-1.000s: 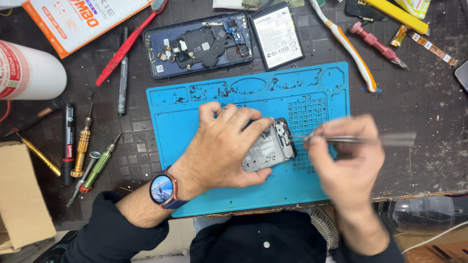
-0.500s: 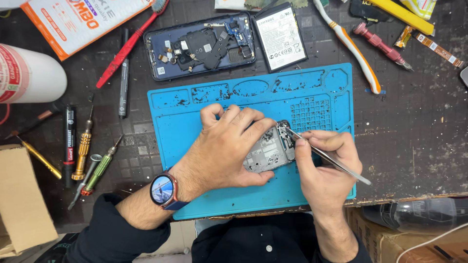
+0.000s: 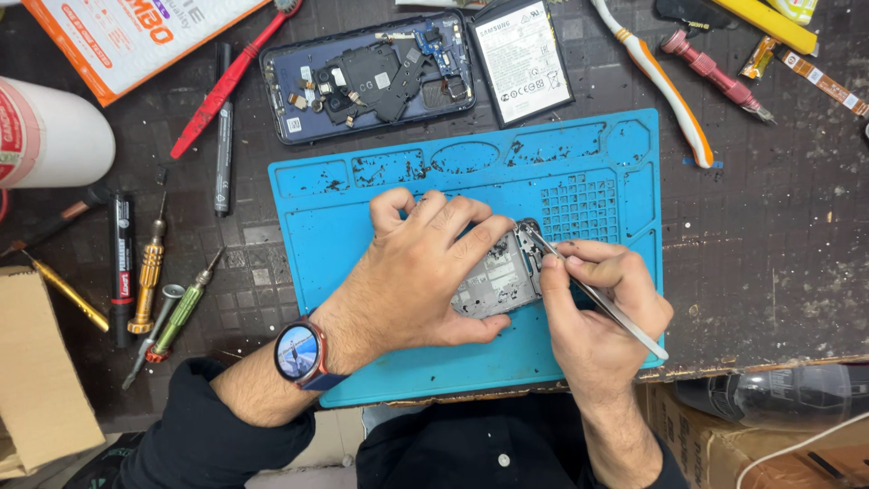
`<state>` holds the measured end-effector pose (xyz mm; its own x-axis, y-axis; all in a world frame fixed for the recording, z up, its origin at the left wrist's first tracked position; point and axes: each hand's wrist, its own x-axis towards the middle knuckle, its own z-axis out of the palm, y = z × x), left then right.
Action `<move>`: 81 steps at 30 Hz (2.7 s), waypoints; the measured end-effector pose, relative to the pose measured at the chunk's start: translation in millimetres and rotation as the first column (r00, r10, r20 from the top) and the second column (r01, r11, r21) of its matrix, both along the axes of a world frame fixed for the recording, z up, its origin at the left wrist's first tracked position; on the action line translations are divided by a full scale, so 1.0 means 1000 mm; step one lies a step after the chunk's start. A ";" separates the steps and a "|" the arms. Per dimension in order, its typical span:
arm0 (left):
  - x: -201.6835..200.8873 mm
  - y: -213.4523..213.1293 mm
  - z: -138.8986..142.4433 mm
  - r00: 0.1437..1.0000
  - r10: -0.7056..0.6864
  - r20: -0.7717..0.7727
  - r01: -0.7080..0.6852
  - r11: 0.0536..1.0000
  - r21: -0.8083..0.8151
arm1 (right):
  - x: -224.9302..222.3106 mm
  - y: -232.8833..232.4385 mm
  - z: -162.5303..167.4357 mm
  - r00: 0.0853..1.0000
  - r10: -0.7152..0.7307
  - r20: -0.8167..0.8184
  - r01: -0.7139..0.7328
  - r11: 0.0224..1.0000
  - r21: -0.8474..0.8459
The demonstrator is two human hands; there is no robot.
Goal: The person works on a disassembled smartphone at a repair bench, holding the midframe with one hand and using tweezers to scrape and remove old adhesive and debris from the frame edges and interior. They reposition the frame repeatedly to clean different sides, with the phone's back cover, battery, and small components laid out on the work mat.
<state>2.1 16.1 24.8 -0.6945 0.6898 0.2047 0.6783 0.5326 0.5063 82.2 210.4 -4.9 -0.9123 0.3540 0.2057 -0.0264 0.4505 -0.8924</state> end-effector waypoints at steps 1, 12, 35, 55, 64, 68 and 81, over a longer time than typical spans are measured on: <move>-0.002 0.000 0.000 1.000 -0.004 -0.007 0.004 1.000 0.001 | -0.002 0.000 0.000 1.000 0.005 -0.013 -0.005 1.000 0.018; -0.001 0.001 -0.006 1.000 -0.002 -0.008 0.002 1.000 0.003 | 0.002 0.002 -0.003 1.000 -0.017 0.016 0.019 0.988 -0.155; 0.000 0.002 -0.004 1.000 0.006 -0.005 -0.006 1.000 -0.004 | 0.001 0.005 -0.004 0.999 0.017 0.031 -0.015 0.997 -0.077; 0.000 0.003 -0.005 1.000 0.005 0.017 -0.006 1.000 0.014 | 0.004 0.006 -0.006 1.000 0.010 0.013 -0.007 0.985 -0.174; 0.000 0.002 -0.004 1.000 0.002 0.006 -0.002 1.000 0.011 | 0.003 0.003 -0.004 1.000 -0.002 0.029 0.005 0.996 -0.093; 0.000 0.001 -0.005 1.000 0.004 0.012 -0.004 1.000 0.009 | 0.004 0.002 -0.006 1.000 0.030 -0.004 -0.030 0.998 -0.046; 0.001 0.002 -0.006 1.000 0.016 0.007 -0.016 1.000 0.005 | 0.003 0.003 -0.007 1.000 0.025 -0.005 -0.025 0.998 -0.052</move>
